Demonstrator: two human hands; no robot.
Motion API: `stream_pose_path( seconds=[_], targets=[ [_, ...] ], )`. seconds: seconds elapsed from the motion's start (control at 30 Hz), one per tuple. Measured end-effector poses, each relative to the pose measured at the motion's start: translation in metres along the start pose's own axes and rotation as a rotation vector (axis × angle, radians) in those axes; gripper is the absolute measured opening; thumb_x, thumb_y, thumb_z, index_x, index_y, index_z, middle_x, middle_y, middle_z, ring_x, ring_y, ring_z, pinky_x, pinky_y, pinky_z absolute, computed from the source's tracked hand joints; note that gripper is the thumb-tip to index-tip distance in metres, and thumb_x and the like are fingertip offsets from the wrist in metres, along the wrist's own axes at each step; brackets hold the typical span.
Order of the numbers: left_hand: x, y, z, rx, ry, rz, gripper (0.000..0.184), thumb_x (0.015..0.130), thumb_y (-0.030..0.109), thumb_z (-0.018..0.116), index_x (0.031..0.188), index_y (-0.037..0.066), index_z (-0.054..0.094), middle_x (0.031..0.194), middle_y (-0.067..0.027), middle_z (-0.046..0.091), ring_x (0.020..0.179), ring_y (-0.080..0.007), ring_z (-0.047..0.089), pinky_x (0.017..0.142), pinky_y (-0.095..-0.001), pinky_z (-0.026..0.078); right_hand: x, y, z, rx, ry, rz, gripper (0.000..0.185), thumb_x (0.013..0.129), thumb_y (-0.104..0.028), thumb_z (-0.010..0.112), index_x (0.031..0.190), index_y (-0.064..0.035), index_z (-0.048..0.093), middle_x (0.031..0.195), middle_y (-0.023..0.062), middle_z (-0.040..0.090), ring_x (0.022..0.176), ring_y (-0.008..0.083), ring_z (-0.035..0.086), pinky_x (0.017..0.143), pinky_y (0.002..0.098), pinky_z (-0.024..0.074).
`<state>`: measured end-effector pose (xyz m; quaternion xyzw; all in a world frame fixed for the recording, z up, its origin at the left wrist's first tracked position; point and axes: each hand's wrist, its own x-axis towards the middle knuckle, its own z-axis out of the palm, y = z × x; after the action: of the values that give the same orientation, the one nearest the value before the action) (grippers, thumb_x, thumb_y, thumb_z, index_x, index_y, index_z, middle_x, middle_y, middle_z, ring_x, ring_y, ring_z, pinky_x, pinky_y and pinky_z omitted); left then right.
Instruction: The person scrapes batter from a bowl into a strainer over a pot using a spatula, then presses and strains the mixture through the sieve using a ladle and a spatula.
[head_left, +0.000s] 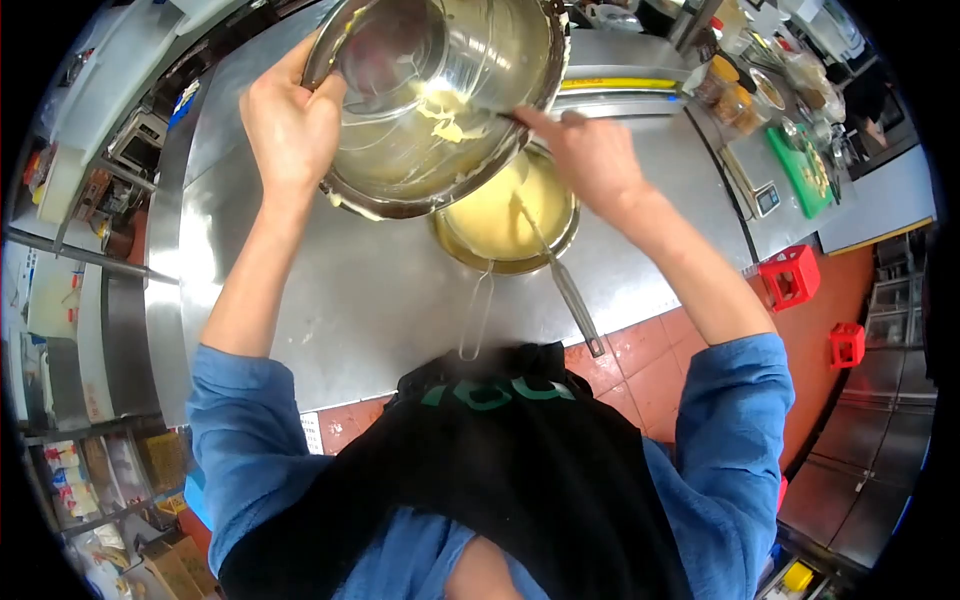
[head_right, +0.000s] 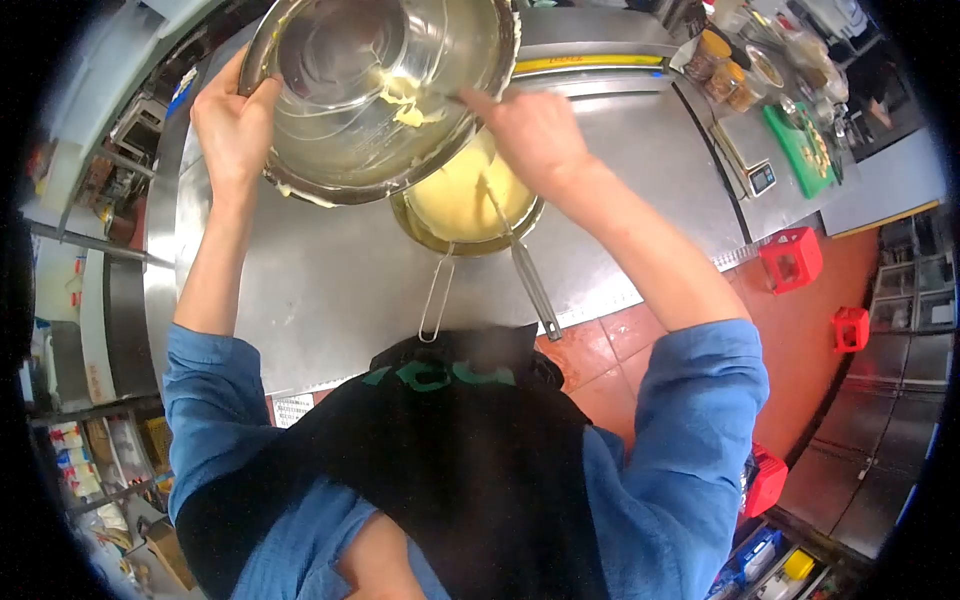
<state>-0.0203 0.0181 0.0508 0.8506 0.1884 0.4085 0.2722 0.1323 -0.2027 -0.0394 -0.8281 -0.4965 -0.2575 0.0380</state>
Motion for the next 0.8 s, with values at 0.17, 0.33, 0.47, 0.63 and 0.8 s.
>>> stream_pose_path(
  seconds=[0.17,0.33,0.47,0.63,0.8],
  targets=[
    [-0.003,-0.007,0.003,-0.061,0.041,-0.003,0.036,0.076,0.002,0.059,0.112,0.001,0.063,0.091,-0.0047,0.069,0.081,-0.0074,0.057,0.078,-0.0218,0.044,0.013,0.026,-0.024,-0.196,0.125,0.177,0.062,0.075,-0.003,0.053,0.133,-0.0254,0.044,0.077,0.0102,0.059,0.054,0.0261,0.061,0.046,0.0376,0.0489],
    [-0.006,-0.007,0.013,-0.170,0.167,0.082,0.040,0.070,0.000,0.056,0.109,0.006,0.066,0.064,-0.0010,0.051,0.060,-0.0055,0.043,0.060,-0.0216,0.040,-0.013,-0.005,0.034,0.052,-0.096,0.272,0.058,0.079,-0.005,0.053,0.133,-0.0249,0.045,0.075,0.0130,0.063,0.058,0.0281,0.063,0.050,0.0378,0.0502],
    [-0.011,-0.004,0.023,-0.154,0.188,0.076,0.036,0.075,0.002,0.060,0.111,0.003,0.065,0.087,-0.0033,0.069,0.078,-0.0068,0.058,0.076,-0.0219,0.045,-0.023,-0.064,0.049,0.770,-0.129,0.316,0.046,0.089,-0.012,0.051,0.134,-0.0206,0.045,0.079,0.0191,0.065,0.065,0.0275,0.064,0.055,0.0354,0.0501],
    [-0.007,-0.015,0.033,-0.146,0.280,0.146,0.041,0.069,0.000,0.056,0.107,0.010,0.068,0.055,0.0000,0.052,0.054,-0.0033,0.043,0.058,-0.0200,0.041,-0.023,-0.088,0.011,2.440,-0.712,0.743,0.039,0.095,-0.017,0.050,0.133,-0.0121,0.046,0.066,-0.0033,0.044,0.052,0.0064,0.036,0.041,0.0216,0.0263],
    [-0.005,-0.023,0.027,-0.204,0.262,0.100,0.040,0.070,0.001,0.057,0.108,0.010,0.068,0.060,0.0015,0.059,0.056,-0.0035,0.045,0.062,-0.0199,0.043,-0.023,-0.053,-0.006,2.299,-0.545,0.787,0.035,0.096,-0.017,0.047,0.131,-0.0128,0.050,0.063,-0.0074,0.036,0.050,0.0024,0.028,0.041,0.0187,0.0196]
  ],
)
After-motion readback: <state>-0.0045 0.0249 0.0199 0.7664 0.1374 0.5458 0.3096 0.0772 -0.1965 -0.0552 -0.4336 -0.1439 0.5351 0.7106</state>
